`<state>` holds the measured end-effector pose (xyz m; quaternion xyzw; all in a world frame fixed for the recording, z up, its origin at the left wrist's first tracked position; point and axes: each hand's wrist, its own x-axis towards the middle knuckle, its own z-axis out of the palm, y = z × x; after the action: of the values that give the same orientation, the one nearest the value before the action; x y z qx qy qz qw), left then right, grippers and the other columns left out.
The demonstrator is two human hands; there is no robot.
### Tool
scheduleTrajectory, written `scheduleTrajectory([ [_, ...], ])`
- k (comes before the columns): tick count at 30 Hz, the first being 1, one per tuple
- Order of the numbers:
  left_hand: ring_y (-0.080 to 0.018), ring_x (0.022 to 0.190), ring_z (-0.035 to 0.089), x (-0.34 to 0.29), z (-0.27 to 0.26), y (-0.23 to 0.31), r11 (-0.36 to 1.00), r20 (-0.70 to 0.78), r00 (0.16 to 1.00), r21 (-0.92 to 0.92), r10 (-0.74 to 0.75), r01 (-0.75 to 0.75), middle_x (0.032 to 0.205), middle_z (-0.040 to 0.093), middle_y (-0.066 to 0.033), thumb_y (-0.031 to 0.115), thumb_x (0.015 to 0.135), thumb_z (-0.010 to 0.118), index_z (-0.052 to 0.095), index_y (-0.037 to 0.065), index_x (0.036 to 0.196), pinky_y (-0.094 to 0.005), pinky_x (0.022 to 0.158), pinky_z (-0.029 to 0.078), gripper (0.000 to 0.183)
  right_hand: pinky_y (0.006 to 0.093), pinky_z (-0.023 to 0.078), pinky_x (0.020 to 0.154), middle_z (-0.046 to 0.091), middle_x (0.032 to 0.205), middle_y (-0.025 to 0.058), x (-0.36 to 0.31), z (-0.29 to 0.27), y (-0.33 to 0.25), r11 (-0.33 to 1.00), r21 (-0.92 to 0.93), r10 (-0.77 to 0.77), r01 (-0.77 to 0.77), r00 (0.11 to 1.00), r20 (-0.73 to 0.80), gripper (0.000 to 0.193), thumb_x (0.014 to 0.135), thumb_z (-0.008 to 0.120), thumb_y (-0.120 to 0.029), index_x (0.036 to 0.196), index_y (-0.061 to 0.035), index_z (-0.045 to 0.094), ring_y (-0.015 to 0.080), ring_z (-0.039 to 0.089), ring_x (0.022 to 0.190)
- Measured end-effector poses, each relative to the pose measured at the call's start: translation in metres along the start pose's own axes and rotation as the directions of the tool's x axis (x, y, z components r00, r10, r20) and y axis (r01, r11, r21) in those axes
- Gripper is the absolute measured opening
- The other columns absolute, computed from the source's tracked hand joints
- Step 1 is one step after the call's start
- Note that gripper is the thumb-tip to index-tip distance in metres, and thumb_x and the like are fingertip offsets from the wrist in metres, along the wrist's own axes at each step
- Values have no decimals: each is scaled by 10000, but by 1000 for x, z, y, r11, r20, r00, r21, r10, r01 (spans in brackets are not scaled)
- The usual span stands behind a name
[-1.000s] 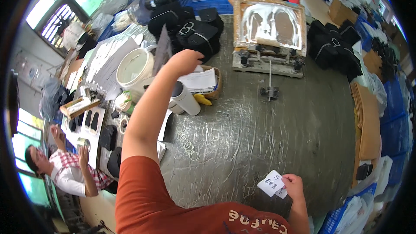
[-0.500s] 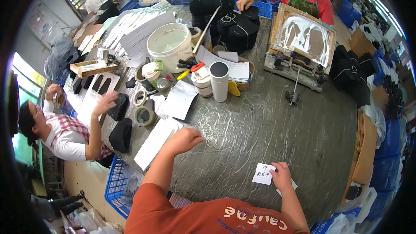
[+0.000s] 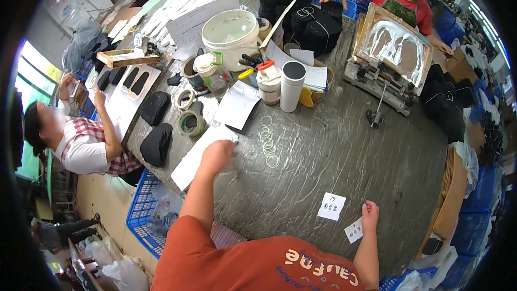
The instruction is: Write identification labels on small slips of paper and attach them to large sacks of shoe components.
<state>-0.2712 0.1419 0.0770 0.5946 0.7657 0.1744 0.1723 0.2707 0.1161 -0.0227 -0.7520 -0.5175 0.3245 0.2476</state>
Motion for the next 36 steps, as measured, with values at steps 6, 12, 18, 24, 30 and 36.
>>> scheduleTrajectory([
  [6,-288,961,484,39,-13,-91,871,-370,910,368,-185,327,872,595,-118,77,695,531,599,11,801,-429,796,391,142,206,390,634,512,840,-17,-3,-6,-8,916,366,143,-165,986,86,188,851,532,-131,1022,-53,539,62,458,728],
  [12,-168,826,536,15,-17,-90,877,-528,743,-451,-411,165,862,614,-66,108,782,557,598,-2,830,-323,727,412,127,204,396,681,535,820,-9,-24,-22,-8,855,517,110,-45,989,-95,124,854,521,-93,956,-27,549,66,484,745],
  [18,-182,964,528,-40,2,8,-596,83,941,-791,-328,-138,1085,544,-95,123,901,415,464,11,1105,-294,813,424,237,212,406,715,550,808,8,-68,-15,-96,908,401,-111,121,993,-48,77,818,536,-35,880,-6,571,79,502,771],
  [24,-205,970,531,-88,44,119,-811,487,870,-478,73,336,1101,544,-106,179,919,382,466,10,1105,-338,800,439,265,230,422,721,545,848,30,-95,25,-184,743,635,-478,214,833,278,89,820,553,-61,894,-13,562,98,515,811],
  [30,-205,949,531,-123,54,183,-796,618,767,-372,170,477,1094,543,-118,173,916,389,468,7,1100,-306,712,467,260,322,419,846,421,1179,106,-115,15,-161,655,756,-368,-13,868,333,500,826,572,-113,1254,-83,317,178,458,1028],
  [36,-203,861,536,-173,86,212,-682,760,561,-220,328,697,1056,538,-108,198,902,443,462,30,1109,-308,664,469,267,355,341,958,369,1231,79,-141,-18,-118,319,947,-540,25,826,160,744,764,611,-4,1360,-110,179,206,394,1138],
])
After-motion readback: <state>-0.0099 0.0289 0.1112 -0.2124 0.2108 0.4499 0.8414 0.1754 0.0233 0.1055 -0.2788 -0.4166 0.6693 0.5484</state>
